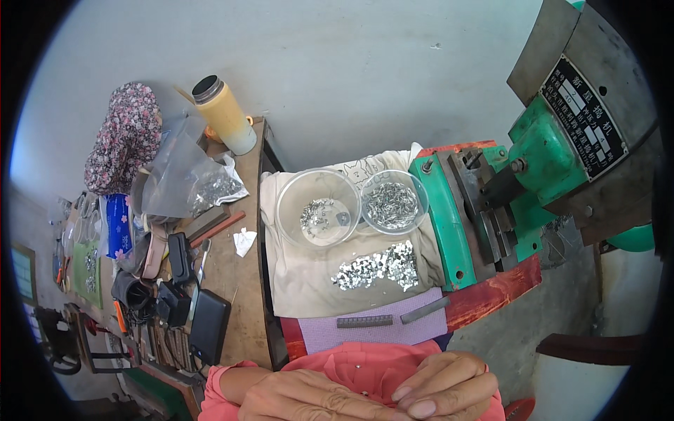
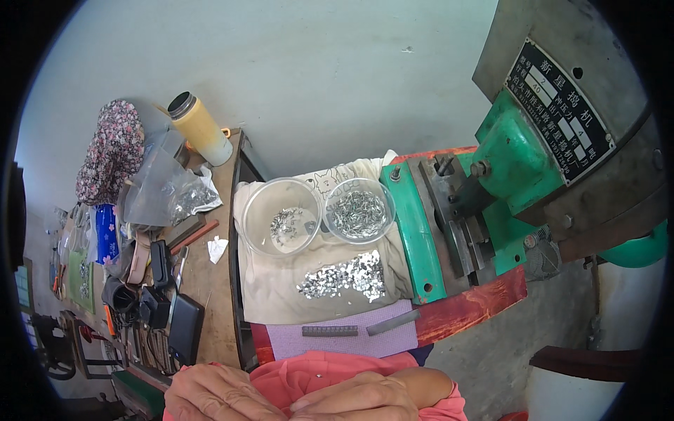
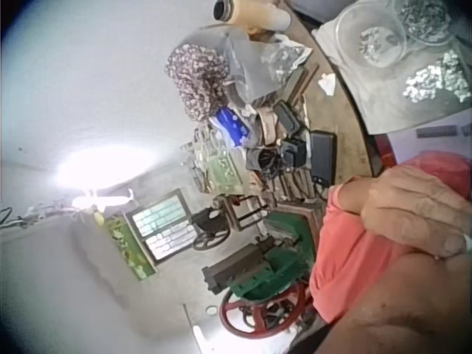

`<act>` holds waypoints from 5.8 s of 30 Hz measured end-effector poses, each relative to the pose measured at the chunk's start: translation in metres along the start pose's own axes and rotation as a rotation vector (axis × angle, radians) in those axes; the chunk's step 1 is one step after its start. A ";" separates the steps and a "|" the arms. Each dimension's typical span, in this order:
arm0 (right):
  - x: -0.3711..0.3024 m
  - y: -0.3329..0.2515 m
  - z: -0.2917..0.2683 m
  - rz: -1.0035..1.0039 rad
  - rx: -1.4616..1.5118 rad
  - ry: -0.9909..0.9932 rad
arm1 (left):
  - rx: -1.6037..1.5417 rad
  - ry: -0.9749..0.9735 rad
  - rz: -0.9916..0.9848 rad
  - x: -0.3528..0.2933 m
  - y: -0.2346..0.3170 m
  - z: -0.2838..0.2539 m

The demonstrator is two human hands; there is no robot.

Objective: The person assembles small metal components by hand, placing them into a metal strip and using a green press machine to secure them. They also use pliers to trim or adjust the metal strip and wipe their hands with a tissue during the process.

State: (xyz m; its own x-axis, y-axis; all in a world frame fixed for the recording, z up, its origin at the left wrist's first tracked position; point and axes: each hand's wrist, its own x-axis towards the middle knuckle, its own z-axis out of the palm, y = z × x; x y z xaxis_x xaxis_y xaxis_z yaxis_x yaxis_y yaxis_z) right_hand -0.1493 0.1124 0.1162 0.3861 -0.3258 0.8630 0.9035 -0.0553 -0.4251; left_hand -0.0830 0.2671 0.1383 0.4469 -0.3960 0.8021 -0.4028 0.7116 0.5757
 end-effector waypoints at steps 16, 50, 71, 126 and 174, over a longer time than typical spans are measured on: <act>0.000 0.040 -0.016 0.288 -0.502 -0.479 | 0.871 -0.112 -0.613 -0.024 0.006 -0.022; -0.062 0.076 -0.027 1.249 0.145 0.282 | 0.051 0.603 -1.115 -0.068 -0.048 -0.046; -0.066 0.077 -0.026 1.104 -0.009 0.231 | 0.192 0.581 -0.876 -0.072 -0.066 -0.033; -0.065 0.061 -0.037 1.324 0.405 0.143 | -0.029 0.541 -0.855 -0.058 -0.053 -0.029; 0.029 -0.018 0.009 0.363 0.374 -0.076 | 0.097 0.088 0.104 0.004 0.017 -0.002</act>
State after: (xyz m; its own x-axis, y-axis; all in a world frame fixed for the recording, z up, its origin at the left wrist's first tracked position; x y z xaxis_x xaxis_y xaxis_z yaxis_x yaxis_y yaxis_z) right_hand -0.1528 0.1120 0.1515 0.6867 -0.1916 0.7013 0.7082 0.3941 -0.5858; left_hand -0.0867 0.2792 0.1509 0.4650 -0.2681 0.8437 -0.5240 0.6848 0.5064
